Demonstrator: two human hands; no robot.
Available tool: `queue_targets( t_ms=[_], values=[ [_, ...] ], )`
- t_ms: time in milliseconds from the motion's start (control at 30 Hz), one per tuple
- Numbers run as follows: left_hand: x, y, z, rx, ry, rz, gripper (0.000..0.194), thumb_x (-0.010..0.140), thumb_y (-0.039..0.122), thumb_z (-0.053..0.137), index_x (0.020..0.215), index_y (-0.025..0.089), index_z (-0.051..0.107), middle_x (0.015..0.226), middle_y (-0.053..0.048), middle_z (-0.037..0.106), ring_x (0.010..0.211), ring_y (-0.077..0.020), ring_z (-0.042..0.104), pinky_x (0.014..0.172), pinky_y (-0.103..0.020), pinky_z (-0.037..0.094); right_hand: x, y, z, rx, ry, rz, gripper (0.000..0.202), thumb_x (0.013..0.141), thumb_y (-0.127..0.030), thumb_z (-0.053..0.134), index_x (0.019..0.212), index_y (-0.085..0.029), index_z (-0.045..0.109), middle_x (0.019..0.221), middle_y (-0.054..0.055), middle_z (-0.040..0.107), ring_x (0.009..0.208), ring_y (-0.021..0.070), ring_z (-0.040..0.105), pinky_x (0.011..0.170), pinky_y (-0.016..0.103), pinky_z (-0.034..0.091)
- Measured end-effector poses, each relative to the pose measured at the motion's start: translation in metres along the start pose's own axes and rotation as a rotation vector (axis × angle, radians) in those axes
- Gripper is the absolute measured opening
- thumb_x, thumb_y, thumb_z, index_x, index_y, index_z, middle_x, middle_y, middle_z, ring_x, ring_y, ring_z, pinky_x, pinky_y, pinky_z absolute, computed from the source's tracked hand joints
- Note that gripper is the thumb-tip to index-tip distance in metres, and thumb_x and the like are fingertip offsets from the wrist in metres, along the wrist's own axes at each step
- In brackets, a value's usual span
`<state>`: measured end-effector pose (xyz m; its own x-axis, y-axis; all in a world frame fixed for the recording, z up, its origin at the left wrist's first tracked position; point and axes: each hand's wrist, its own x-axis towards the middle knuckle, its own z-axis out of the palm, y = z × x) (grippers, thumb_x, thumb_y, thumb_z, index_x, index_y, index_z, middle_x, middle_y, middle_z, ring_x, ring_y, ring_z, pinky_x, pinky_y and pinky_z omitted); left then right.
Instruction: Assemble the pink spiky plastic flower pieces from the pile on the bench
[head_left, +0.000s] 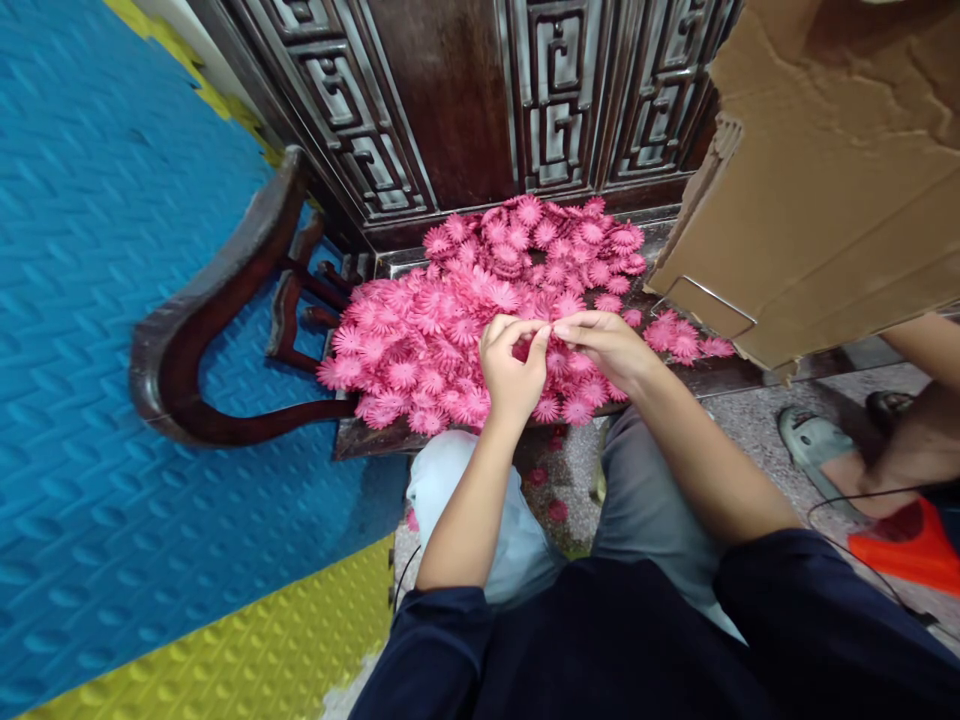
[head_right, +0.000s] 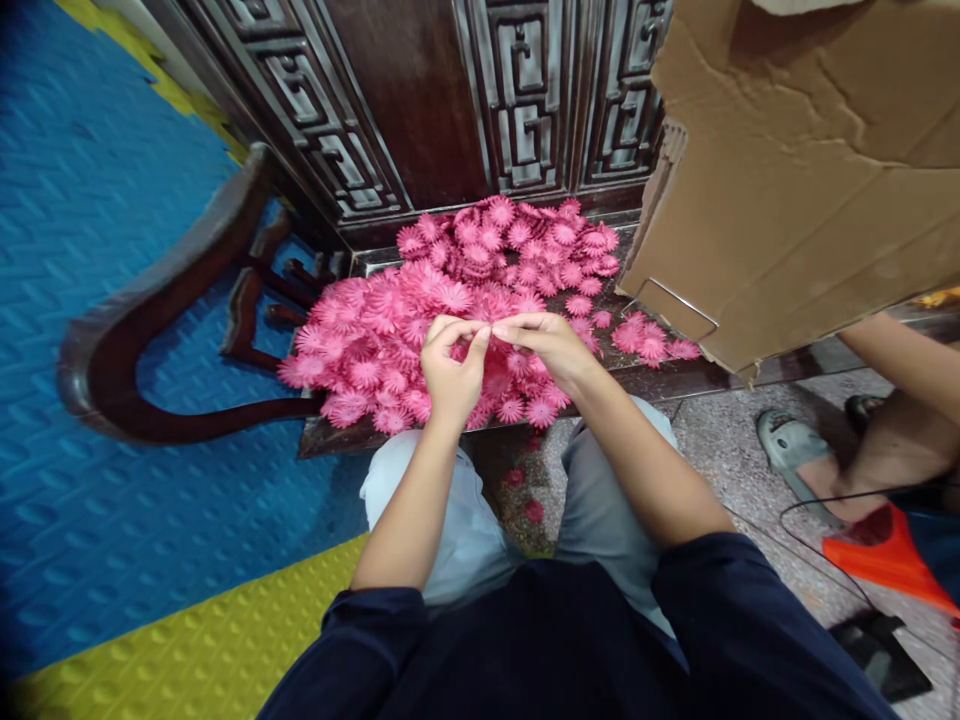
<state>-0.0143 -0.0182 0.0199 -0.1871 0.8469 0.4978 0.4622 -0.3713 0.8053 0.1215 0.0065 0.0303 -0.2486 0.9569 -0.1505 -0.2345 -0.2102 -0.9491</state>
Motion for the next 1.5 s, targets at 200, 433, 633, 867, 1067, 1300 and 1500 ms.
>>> queue_targets(
  t_ms=[200,433,633,867,1067,1300,1500],
  values=[
    [0.0024,-0.002,-0.0004,-0.092,-0.036,-0.01,0.014,0.078,0.032,0.062,0.08,0.02,0.069,0.076,-0.001,0.06,0.075,-0.0128,0.055,0.075,-0.028,0.045,0.0,-0.0016,-0.0011,0.015,0.022,0.004,0.021,0.05,-0.033,0.082,0.065,-0.021,0.072,0.065,-0.002,0.065,0.063,0.0096,0.051,0.065,0.027,0.039],
    [0.0058,-0.0027,-0.0014,-0.177,-0.059,-0.053,0.007,0.075,0.025,0.066,0.077,0.019,0.069,0.074,0.0,0.06,0.071,-0.0105,0.055,0.068,-0.024,0.045,0.0005,-0.0008,-0.0032,0.005,-0.003,0.012,0.02,0.051,-0.032,0.081,0.066,-0.022,0.073,0.063,-0.002,0.064,0.058,0.0079,0.047,0.059,0.026,0.036],
    [0.0048,-0.0005,-0.0014,-0.123,-0.043,0.0,0.009,0.078,0.027,0.063,0.074,0.019,0.067,0.072,0.0,0.058,0.071,-0.0111,0.053,0.069,-0.025,0.045,0.0,-0.0025,-0.0016,0.002,-0.009,0.006,0.019,0.051,-0.032,0.081,0.066,-0.024,0.073,0.064,-0.002,0.066,0.061,0.009,0.051,0.064,0.027,0.04],
    [0.0041,0.0006,-0.002,-0.1,-0.051,0.02,0.016,0.081,0.033,0.059,0.072,0.02,0.064,0.072,-0.001,0.056,0.071,-0.0123,0.052,0.068,-0.026,0.044,-0.0002,-0.0016,-0.0013,-0.018,-0.011,0.005,0.019,0.051,-0.033,0.081,0.066,-0.024,0.073,0.066,-0.002,0.066,0.061,0.0094,0.052,0.064,0.027,0.041],
    [0.0038,0.0001,-0.0018,-0.127,-0.058,0.025,0.02,0.082,0.035,0.057,0.071,0.019,0.062,0.071,-0.001,0.056,0.07,-0.0124,0.052,0.067,-0.027,0.044,-0.0007,-0.0022,-0.0008,0.007,-0.014,0.012,0.02,0.051,-0.032,0.081,0.066,-0.023,0.073,0.068,-0.002,0.066,0.063,0.0093,0.052,0.066,0.027,0.041],
    [0.0039,-0.0007,-0.0023,-0.128,-0.066,0.009,0.026,0.085,0.04,0.052,0.073,0.019,0.062,0.074,-0.003,0.058,0.074,-0.0135,0.054,0.07,-0.027,0.044,-0.0031,-0.005,0.0005,-0.001,-0.045,0.001,0.017,0.057,-0.032,0.077,0.067,-0.02,0.071,0.062,-0.003,0.06,0.059,0.0081,0.045,0.061,0.025,0.035],
    [0.004,0.0009,-0.0014,-0.118,-0.046,0.0,0.029,0.085,0.042,0.051,0.074,0.019,0.064,0.076,-0.003,0.059,0.076,-0.0135,0.055,0.071,-0.027,0.045,-0.0034,-0.0064,0.0022,0.012,-0.043,-0.004,0.016,0.06,-0.032,0.073,0.067,-0.019,0.069,0.062,-0.003,0.057,0.059,0.0085,0.043,0.06,0.025,0.033]
  ],
)
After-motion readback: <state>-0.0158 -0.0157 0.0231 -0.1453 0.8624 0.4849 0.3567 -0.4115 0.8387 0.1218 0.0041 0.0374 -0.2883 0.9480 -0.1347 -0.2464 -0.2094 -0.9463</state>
